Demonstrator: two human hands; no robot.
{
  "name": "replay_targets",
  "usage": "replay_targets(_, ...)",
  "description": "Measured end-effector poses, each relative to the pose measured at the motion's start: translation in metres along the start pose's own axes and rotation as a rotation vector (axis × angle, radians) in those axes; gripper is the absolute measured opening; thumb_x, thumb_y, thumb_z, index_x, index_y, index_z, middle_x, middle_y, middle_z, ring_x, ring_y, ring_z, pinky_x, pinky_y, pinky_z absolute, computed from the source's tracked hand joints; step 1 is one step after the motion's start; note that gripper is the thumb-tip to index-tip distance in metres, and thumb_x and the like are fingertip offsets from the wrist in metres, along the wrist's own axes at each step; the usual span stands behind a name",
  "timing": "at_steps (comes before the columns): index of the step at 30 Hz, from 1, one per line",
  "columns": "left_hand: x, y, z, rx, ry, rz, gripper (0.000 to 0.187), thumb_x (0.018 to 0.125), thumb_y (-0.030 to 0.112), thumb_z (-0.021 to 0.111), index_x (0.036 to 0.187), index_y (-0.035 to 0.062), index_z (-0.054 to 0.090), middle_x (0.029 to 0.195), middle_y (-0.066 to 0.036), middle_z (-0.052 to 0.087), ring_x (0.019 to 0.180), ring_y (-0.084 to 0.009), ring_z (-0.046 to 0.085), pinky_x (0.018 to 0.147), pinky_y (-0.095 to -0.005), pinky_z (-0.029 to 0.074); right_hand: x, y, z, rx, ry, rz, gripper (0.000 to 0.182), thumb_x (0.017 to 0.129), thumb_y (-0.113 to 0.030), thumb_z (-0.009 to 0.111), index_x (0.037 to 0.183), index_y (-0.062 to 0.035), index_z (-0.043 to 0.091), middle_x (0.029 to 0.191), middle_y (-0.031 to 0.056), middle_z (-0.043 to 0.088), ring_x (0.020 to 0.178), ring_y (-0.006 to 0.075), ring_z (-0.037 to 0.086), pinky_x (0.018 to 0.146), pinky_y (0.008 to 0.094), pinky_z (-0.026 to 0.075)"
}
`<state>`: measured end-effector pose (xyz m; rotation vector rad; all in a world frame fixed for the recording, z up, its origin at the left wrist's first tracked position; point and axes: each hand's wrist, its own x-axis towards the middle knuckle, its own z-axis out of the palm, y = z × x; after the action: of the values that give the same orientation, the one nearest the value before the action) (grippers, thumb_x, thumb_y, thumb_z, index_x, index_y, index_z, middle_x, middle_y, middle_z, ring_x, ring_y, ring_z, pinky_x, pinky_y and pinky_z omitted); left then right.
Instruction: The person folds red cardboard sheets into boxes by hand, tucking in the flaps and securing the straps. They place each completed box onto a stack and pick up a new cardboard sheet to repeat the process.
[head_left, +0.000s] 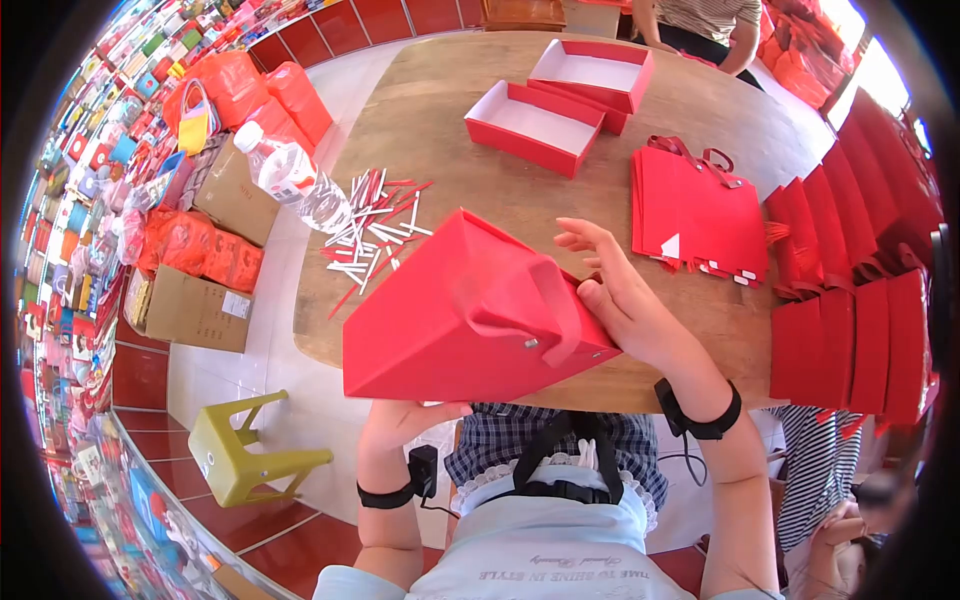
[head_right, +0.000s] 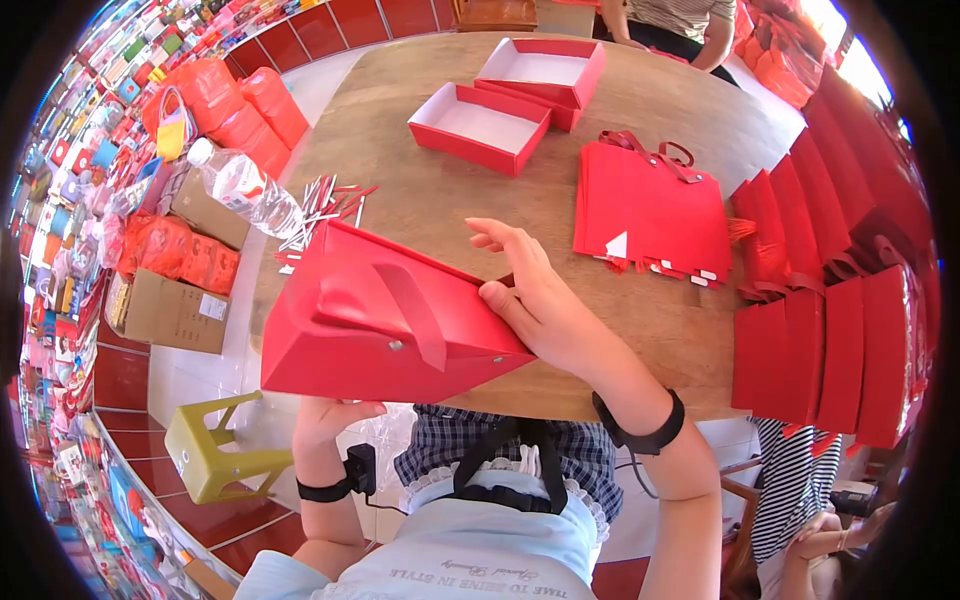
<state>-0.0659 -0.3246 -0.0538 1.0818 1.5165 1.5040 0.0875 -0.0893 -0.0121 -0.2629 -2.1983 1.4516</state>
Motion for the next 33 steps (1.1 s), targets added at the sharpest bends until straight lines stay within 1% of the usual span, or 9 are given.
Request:
replay_targets(4,0.02,-0.001,0.005,-0.034,0.283,0.095,0.036,0.069,0.002,0.068,0.103,0.0021,0.057,0.109,-0.013,0.056,0.104,-0.0228,0.054,0.087,-0.0321,0.044,-0.005,0.008,-0.013,-0.199,0.035,-0.007,0.045,0.088,-0.015,0.05,0.129,-0.0036,0.034,0.115,0.0143,0.044,0.108,0.0233,0.043,0.089,0.0313,0.038)
replay_targets(6,0.03,0.005,0.007,0.274,0.335,0.315,0.037,0.069,0.006,0.066,0.104,0.0021,0.056,0.115,-0.015,0.052,0.111,-0.0273,0.05,0.091,-0.0348,0.042,-0.007,0.017,-0.021,-0.27,0.078,-0.016,0.044,0.089,-0.017,0.049,0.128,-0.0042,0.034,0.114,0.0134,0.045,0.106,0.0225,0.045,0.088,0.031,0.039)
replay_targets(8,0.038,0.036,0.018,0.722,0.436,0.537,0.036,0.069,0.002,0.066,0.104,0.0022,0.056,0.113,-0.015,0.053,0.111,-0.0291,0.05,0.092,-0.0372,0.041,-0.011,0.024,-0.031,0.094,0.137,0.298,0.042,0.092,-0.025,0.045,0.128,-0.0056,0.035,0.113,0.0115,0.047,0.103,0.0199,0.047,0.087,0.0308,0.04)
replay_targets(10,0.046,0.045,0.03,0.935,0.409,0.374,0.047,0.062,-0.008,0.062,0.107,0.0063,0.058,0.112,-0.012,0.053,0.111,-0.0331,0.048,0.091,-0.0399,0.042,-0.016,0.023,-0.038,0.123,0.118,0.399,0.042,0.094,-0.03,0.042,0.129,-0.0081,0.035,0.113,0.0096,0.048,0.1,0.0181,0.051,0.084,0.0317,0.044)
replay_targets(12,0.055,0.037,0.037,1.147,0.337,0.372,0.051,0.061,-0.01,0.059,0.109,0.0077,0.058,0.113,-0.011,0.052,0.112,-0.0336,0.047,0.091,-0.0399,0.043,-0.019,0.021,-0.042,0.641,-0.083,0.611,0.043,0.093,-0.032,0.041,0.129,-0.0092,0.034,0.115,0.0105,0.048,0.1,0.0189,0.053,0.08,0.0326,0.049)
replay_targets(19,0.082,0.033,0.046,1.179,0.327,0.393,0.055,0.067,-0.01,0.054,0.119,0.0093,0.052,0.121,-0.014,0.047,0.119,-0.0345,0.041,0.092,-0.0413,0.042,-0.004,0.035,-0.036,0.652,0.056,0.661,0.038,0.092,-0.023,0.045,0.126,-0.0078,0.036,0.114,0.009,0.049,0.099,0.0189,0.055,0.078,0.0329,0.051)
replay_targets(26,0.099,0.018,0.042,1.222,0.121,0.072,0.067,0.069,-0.005,0.057,0.132,0.0063,0.036,0.137,-0.015,0.03,0.128,-0.0355,0.028,0.098,-0.0394,0.038,0.031,0.05,-0.031,0.516,0.099,0.696,0.037,0.089,-0.022,0.048,0.122,-0.0068,0.041,0.114,0.0074,0.048,0.108,0.0154,0.047,0.091,0.0327,0.04)
replay_targets(30,0.1,0.02,0.041,1.22,0.077,0.023,0.076,0.067,0.0,0.063,0.135,0.0079,0.03,0.14,-0.014,0.027,0.131,-0.035,0.022,0.103,-0.0425,0.03,0.028,0.062,-0.047,0.018,-0.037,0.442,0.051,0.087,-0.029,0.053,0.129,-0.0066,0.035,0.119,0.014,0.045,0.114,0.0219,0.045,0.095,0.0299,0.037)
replay_targets(33,0.101,0.021,0.041,1.296,0.089,-0.06,0.075,0.068,0.003,0.063,0.136,0.0069,0.03,0.142,-0.014,0.024,0.132,-0.0365,0.017,0.105,-0.0456,0.024,0.021,0.039,-0.074,-0.537,-0.024,0.352,0.065,0.08,-0.031,0.062,0.132,-0.0095,0.031,0.129,0.0198,0.037,0.123,0.0321,0.037,0.099,0.04,0.033)
